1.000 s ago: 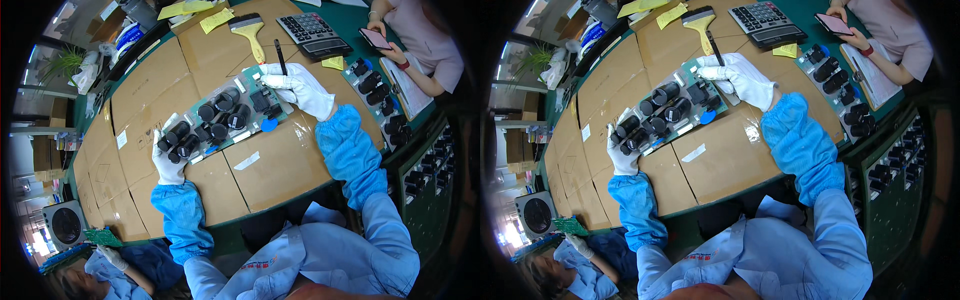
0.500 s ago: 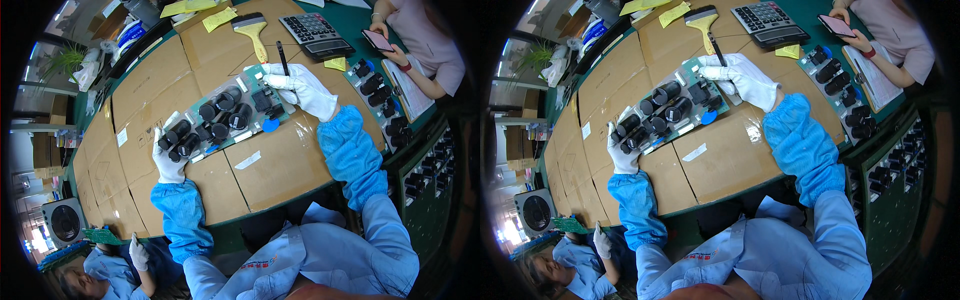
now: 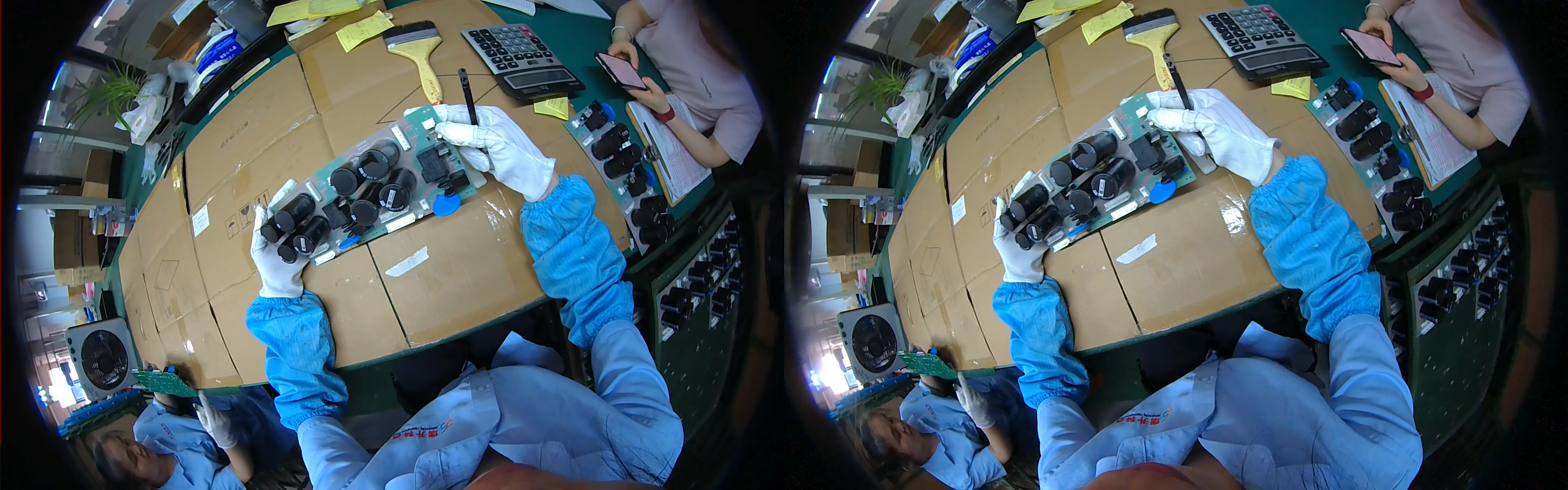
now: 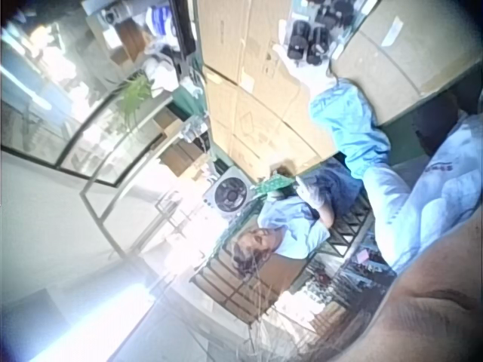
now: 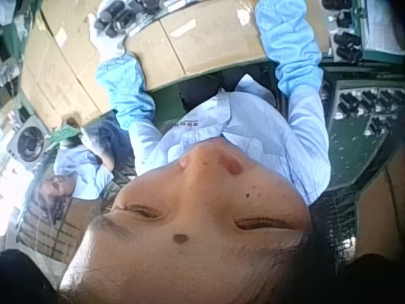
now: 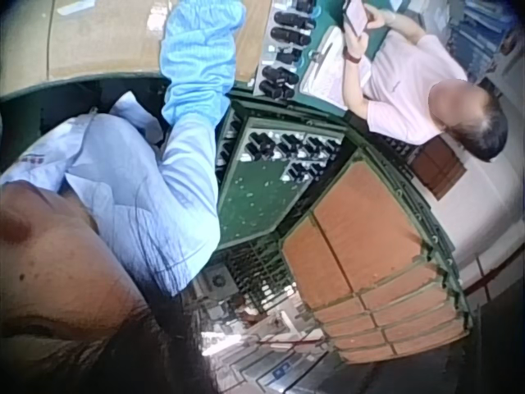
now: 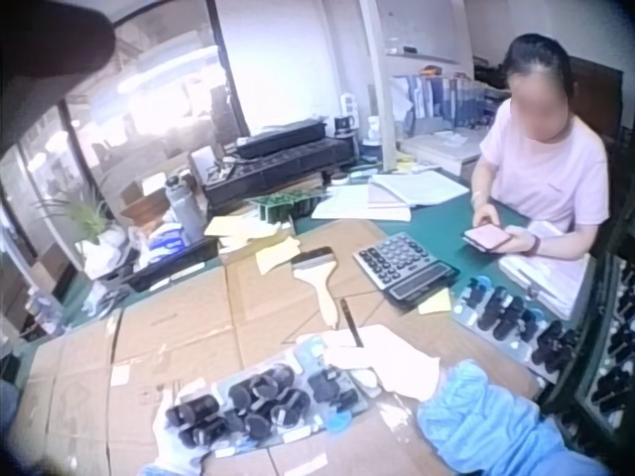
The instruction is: The person inspects electronic components on a printed circuit board, then marks them with a marker pen.
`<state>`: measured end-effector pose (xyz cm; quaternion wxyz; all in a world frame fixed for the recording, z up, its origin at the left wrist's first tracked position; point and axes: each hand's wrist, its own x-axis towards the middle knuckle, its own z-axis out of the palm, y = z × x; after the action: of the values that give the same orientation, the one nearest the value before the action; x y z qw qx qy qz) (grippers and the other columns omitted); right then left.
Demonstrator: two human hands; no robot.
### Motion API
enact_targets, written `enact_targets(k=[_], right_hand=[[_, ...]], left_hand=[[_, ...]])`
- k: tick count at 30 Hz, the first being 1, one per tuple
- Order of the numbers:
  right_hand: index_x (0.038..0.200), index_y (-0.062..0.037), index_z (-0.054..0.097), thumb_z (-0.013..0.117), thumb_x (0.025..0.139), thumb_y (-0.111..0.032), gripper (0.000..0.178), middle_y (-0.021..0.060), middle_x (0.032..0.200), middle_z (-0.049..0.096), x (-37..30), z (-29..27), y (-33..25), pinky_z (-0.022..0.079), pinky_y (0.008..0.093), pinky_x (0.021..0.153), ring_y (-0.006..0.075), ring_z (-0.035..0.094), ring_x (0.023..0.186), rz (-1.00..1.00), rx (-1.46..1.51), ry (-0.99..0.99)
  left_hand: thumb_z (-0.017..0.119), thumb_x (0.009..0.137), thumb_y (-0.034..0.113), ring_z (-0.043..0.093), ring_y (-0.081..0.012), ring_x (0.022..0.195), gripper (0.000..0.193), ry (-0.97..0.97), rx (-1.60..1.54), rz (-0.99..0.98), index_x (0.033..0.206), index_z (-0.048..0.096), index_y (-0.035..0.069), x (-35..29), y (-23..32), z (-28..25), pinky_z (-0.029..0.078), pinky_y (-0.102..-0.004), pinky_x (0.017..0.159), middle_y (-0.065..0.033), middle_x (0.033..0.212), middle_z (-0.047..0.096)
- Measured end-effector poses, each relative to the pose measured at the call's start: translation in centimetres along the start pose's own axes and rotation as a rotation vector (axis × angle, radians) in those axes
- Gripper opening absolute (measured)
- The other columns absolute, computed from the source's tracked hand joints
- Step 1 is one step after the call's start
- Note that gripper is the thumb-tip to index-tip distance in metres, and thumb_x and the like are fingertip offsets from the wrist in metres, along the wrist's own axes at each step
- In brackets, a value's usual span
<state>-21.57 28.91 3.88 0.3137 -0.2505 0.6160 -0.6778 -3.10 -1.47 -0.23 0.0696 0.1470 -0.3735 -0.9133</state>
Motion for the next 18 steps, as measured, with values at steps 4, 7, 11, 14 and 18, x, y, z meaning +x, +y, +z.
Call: enact_targets(k=[4, 7, 11, 14, 18], right_hand=[[0.126, -0.0022, 0.061, 0.058, 0.094, -0.028, 0.042, -0.0089, 0.060, 0.040, -0.11, 0.41, -0.33, 0.019, 0.0202, 0.047, 0.0008, 0.028, 0.052, 0.014, 0.000, 0.016], [0.127, -0.0023, 0.060, 0.058, 0.094, -0.029, 0.042, -0.0089, 0.061, 0.040, -0.10, 0.10, -0.18, 0.019, 0.0204, 0.047, 0.0008, 0.028, 0.052, -0.007, -0.023, 0.019], [0.127, -0.0025, 0.061, 0.058, 0.094, -0.030, 0.043, -0.0087, 0.063, 0.042, 0.06, -0.18, 0.22, 0.019, 0.0205, 0.048, 0.0011, 0.028, 0.053, -0.023, -0.042, 0.006], [0.125, -0.0024, 0.062, 0.059, 0.093, -0.030, 0.042, -0.0085, 0.063, 0.044, -0.05, 0.04, -0.10, 0.019, 0.0204, 0.048, 0.0011, 0.028, 0.053, 0.004, -0.033, 0.020], [0.123, -0.0024, 0.063, 0.059, 0.093, -0.030, 0.041, -0.0085, 0.063, 0.044, 0.13, -0.11, 0.47, 0.019, 0.0203, 0.048, 0.0009, 0.029, 0.053, -0.002, -0.022, 0.032]], left_hand=[[0.035, 0.100, 0.046, 0.058, -0.0336, 0.112, 0.060, 0.042, 0.011, 0.004, 0.138, 0.044, -0.001, -0.08, -0.05, 0.07, 0.049, -0.0461, 0.097, -0.0213, 0.125, 0.056], [0.035, 0.101, 0.046, 0.058, -0.0339, 0.113, 0.061, 0.067, -0.005, 0.001, 0.138, 0.044, -0.001, 0.01, -0.10, 0.05, 0.049, -0.0463, 0.098, -0.0218, 0.125, 0.055], [0.035, 0.101, 0.046, 0.057, -0.0339, 0.113, 0.061, 0.032, 0.001, 0.001, 0.138, 0.044, -0.001, -0.03, -0.04, 0.11, 0.048, -0.0465, 0.099, -0.0218, 0.126, 0.055], [0.036, 0.101, 0.046, 0.057, -0.0337, 0.114, 0.061, 0.039, 0.000, 0.002, 0.138, 0.044, -0.001, 0.02, -0.03, 0.00, 0.048, -0.0467, 0.099, -0.0218, 0.126, 0.055], [0.036, 0.101, 0.047, 0.057, -0.0337, 0.114, 0.061, 0.002, -0.005, -0.009, 0.138, 0.044, -0.001, 0.03, -0.01, -0.34, 0.048, -0.0469, 0.099, -0.0220, 0.127, 0.054]])
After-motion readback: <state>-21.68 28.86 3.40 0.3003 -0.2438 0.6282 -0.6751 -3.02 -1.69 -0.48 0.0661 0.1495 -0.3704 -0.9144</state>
